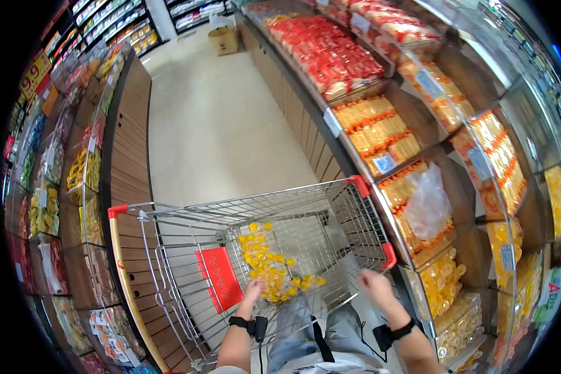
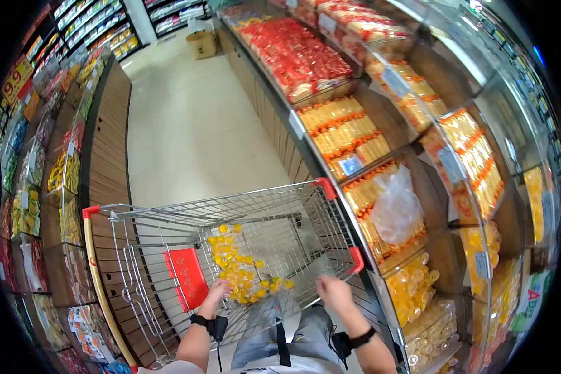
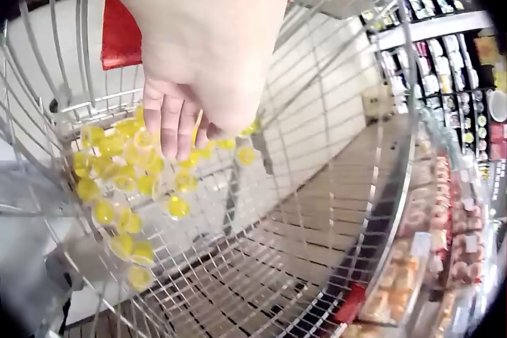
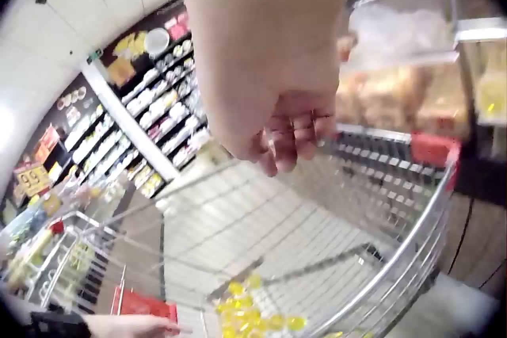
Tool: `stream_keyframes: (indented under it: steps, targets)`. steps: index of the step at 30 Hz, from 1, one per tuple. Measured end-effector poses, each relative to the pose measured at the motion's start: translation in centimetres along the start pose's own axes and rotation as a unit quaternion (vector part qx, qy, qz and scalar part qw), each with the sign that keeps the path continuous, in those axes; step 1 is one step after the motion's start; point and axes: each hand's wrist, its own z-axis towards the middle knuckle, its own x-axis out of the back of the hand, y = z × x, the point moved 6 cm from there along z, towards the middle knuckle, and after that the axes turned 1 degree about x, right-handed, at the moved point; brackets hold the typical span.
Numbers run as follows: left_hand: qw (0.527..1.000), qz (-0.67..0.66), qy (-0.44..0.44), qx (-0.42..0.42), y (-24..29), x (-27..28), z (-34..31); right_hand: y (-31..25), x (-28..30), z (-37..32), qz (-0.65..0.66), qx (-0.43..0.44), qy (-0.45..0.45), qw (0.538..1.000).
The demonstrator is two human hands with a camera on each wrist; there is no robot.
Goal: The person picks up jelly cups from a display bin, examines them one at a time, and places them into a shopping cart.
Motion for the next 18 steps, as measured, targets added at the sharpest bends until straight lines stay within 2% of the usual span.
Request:
stream_keyframes:
  steps: [3, 5, 7, 8, 11, 12, 14, 16, 18]
  targets:
    - [0.998, 0.014, 0.048, 0.047, -2.9, 2.3, 3.5, -2.6, -10.5, 4.9, 0.006, 0.008, -0.166, 0.986]
    - [0.995, 0.056, 0.065, 0.056, -4.8, 3.3, 5.6, -2.7, -18.0, 7.0, -0.004, 0.045, -0.242, 0.969]
    - [0.992, 0.094, 0.071, 0.054, -5.7, 3.6, 7.0, -2.1, -24.6, 8.7, -0.068, 0.054, -0.3, 0.95]
    - [0.98, 0.177, 0.087, -0.011, -7.5, 4.0, 8.7, -1.4, -27.5, 9.4, -0.119, 0.066, -0.311, 0.941]
    - [0.949, 0.273, 0.124, -0.1, -7.4, 3.8, 9.6, -0.1, -33.8, 10.3, -0.241, 0.109, -0.322, 0.909]
    - [0.919, 0.333, 0.159, -0.138, -4.2, 3.4, 8.1, -0.1, -35.3, 10.4, -0.263, 0.125, -0.312, 0.904]
    - [0.921, 0.322, 0.158, -0.152, -3.9, 3.2, 8.6, 0.1, -38.3, 11.0, -0.317, 0.169, -0.293, 0.886]
    - [0.916, 0.316, 0.154, -0.193, -4.8, 2.9, 9.0, 0.5, -38.8, 11.8, -0.332, 0.147, -0.277, 0.89]
    - [0.929, 0.298, 0.128, -0.181, -5.5, 3.0, 8.7, 1.0, -39.2, 12.3, -0.343, 0.136, -0.246, 0.896]
